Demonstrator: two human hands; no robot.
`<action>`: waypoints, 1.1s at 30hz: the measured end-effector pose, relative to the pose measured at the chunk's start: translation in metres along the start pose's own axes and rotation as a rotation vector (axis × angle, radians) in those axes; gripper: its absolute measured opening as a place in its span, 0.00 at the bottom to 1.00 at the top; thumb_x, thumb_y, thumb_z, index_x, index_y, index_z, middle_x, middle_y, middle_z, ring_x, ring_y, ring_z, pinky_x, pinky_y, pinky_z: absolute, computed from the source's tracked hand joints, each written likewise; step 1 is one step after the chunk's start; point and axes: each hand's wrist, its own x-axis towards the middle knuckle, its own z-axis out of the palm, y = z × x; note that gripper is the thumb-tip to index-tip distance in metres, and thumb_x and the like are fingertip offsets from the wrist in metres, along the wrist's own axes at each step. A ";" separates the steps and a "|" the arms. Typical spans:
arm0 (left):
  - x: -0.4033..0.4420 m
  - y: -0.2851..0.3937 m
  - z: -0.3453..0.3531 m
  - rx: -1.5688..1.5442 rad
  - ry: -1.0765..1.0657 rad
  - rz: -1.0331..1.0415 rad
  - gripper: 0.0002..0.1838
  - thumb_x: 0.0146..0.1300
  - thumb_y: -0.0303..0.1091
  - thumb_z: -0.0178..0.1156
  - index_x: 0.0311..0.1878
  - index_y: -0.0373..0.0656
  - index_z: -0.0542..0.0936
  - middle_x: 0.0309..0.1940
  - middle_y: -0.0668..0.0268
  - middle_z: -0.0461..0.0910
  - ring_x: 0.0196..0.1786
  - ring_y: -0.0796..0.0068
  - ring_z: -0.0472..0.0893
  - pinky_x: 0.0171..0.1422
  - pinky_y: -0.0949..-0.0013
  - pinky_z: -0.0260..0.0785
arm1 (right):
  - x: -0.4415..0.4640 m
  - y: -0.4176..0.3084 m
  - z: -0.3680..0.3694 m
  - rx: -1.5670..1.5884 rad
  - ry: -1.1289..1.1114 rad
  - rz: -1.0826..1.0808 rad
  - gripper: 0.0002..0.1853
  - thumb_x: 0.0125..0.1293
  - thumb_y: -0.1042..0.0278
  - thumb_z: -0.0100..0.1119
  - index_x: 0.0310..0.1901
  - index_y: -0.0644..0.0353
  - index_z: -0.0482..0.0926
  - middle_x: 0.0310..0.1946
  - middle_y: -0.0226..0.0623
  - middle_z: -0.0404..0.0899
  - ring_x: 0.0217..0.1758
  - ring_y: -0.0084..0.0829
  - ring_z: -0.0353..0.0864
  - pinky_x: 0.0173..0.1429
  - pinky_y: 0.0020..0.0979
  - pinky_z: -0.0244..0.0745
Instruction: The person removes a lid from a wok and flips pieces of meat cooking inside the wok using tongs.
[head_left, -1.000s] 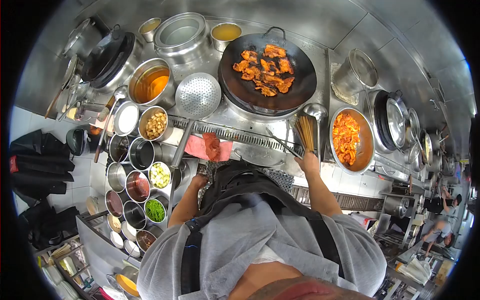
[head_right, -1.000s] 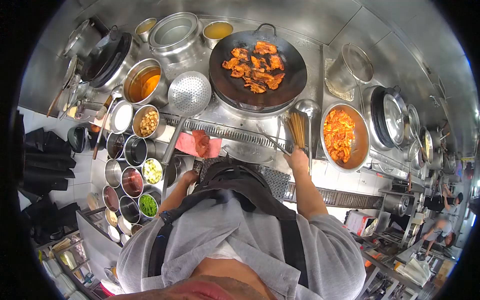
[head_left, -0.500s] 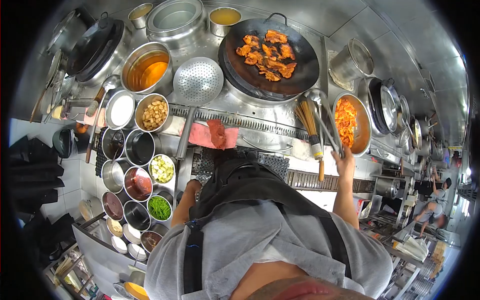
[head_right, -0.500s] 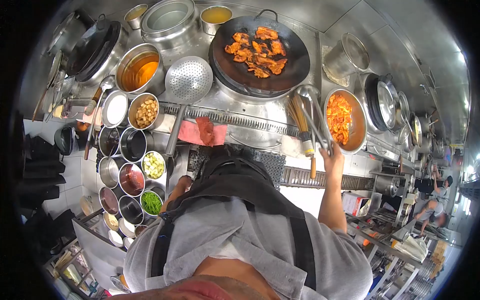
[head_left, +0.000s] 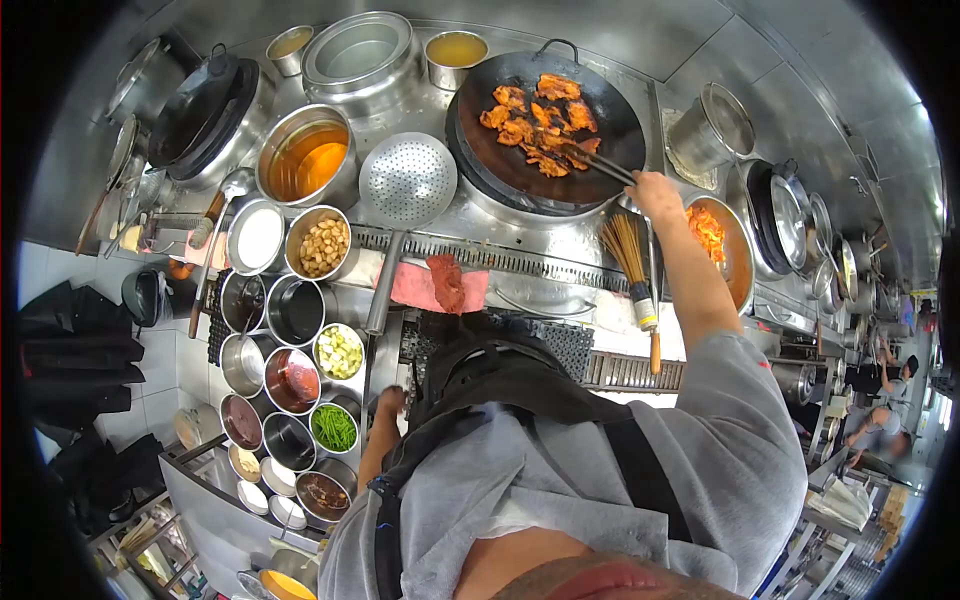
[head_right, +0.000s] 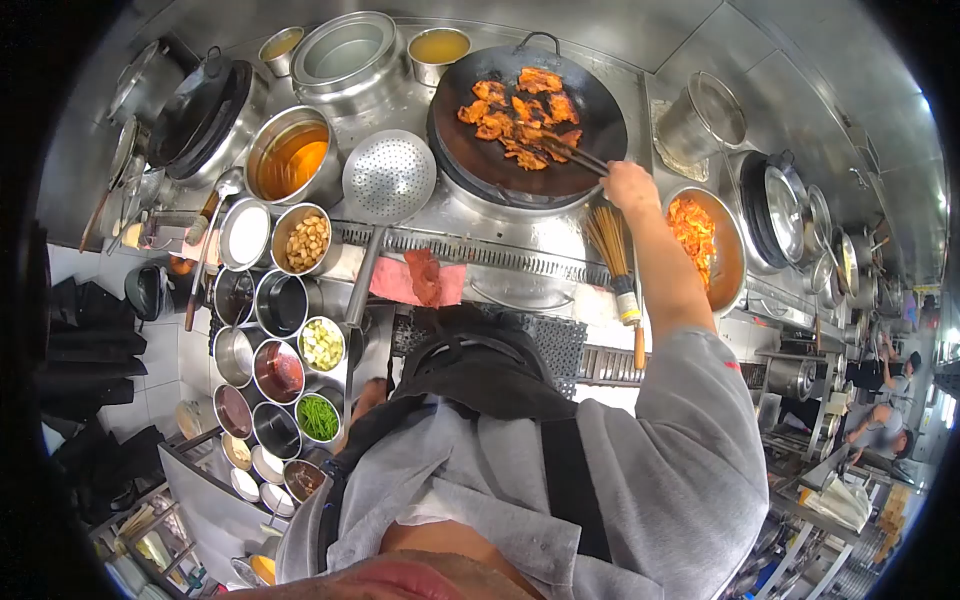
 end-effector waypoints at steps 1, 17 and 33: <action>-0.020 0.007 -0.002 0.007 -0.013 -0.028 0.22 0.65 0.49 0.53 0.40 0.39 0.84 0.43 0.51 0.83 0.49 0.51 0.82 0.54 0.52 0.74 | 0.012 -0.006 0.006 0.005 0.005 -0.005 0.15 0.62 0.57 0.62 0.46 0.57 0.82 0.40 0.51 0.83 0.49 0.49 0.81 0.54 0.47 0.77; -0.007 0.051 -0.043 -0.751 0.118 -0.375 0.20 0.57 0.43 0.59 0.50 0.44 0.83 0.43 0.52 0.84 0.51 0.54 0.83 0.57 0.57 0.74 | 0.021 0.000 -0.010 -0.024 -0.057 -0.124 0.17 0.62 0.59 0.62 0.48 0.59 0.79 0.37 0.50 0.83 0.45 0.51 0.82 0.53 0.46 0.76; -0.061 -0.009 0.002 0.134 -0.022 -0.046 0.20 0.59 0.47 0.61 0.49 0.43 0.81 0.43 0.49 0.83 0.49 0.51 0.83 0.54 0.53 0.75 | 0.104 -0.039 0.023 0.038 0.058 0.013 0.13 0.63 0.69 0.49 0.40 0.62 0.84 0.42 0.50 0.84 0.48 0.49 0.84 0.53 0.45 0.79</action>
